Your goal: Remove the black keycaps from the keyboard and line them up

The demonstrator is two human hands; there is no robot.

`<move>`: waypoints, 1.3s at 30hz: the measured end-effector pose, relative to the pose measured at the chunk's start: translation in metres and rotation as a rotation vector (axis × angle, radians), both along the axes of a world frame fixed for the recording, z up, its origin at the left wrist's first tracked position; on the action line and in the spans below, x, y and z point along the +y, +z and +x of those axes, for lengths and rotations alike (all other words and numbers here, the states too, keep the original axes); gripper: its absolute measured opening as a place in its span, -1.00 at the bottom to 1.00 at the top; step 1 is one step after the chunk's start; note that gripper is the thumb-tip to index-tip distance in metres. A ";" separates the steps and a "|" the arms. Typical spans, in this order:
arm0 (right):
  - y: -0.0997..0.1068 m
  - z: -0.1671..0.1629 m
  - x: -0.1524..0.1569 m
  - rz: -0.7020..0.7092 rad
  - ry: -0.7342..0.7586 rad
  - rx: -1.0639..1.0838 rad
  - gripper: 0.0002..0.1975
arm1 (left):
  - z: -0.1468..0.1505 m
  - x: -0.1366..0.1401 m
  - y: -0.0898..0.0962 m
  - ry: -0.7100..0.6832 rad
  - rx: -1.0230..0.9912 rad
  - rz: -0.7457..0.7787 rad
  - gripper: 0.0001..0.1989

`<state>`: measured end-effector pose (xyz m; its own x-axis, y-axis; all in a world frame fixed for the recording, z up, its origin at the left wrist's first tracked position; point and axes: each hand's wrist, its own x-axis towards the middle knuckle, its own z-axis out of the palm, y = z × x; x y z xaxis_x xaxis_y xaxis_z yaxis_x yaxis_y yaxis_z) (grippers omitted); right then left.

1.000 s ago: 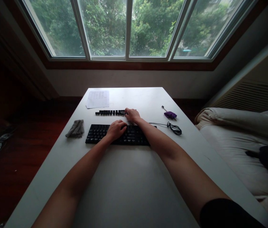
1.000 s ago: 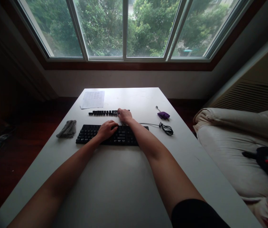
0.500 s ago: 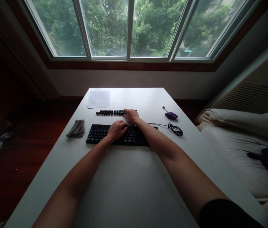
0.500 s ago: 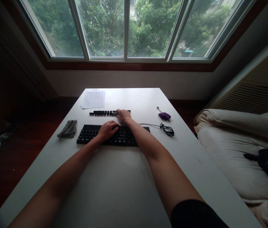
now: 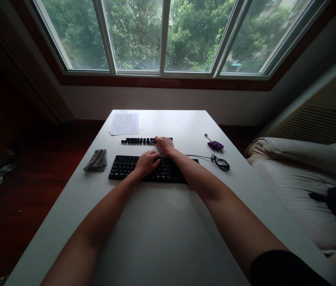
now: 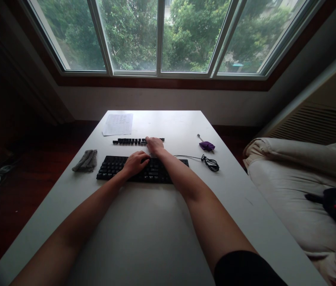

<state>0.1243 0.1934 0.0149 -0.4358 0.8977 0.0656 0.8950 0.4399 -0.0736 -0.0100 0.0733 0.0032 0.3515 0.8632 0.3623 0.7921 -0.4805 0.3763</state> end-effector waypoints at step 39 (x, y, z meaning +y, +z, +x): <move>-0.007 0.022 0.009 -0.054 -0.122 0.133 -0.66 | -0.001 -0.002 0.002 -0.002 0.005 -0.016 -0.78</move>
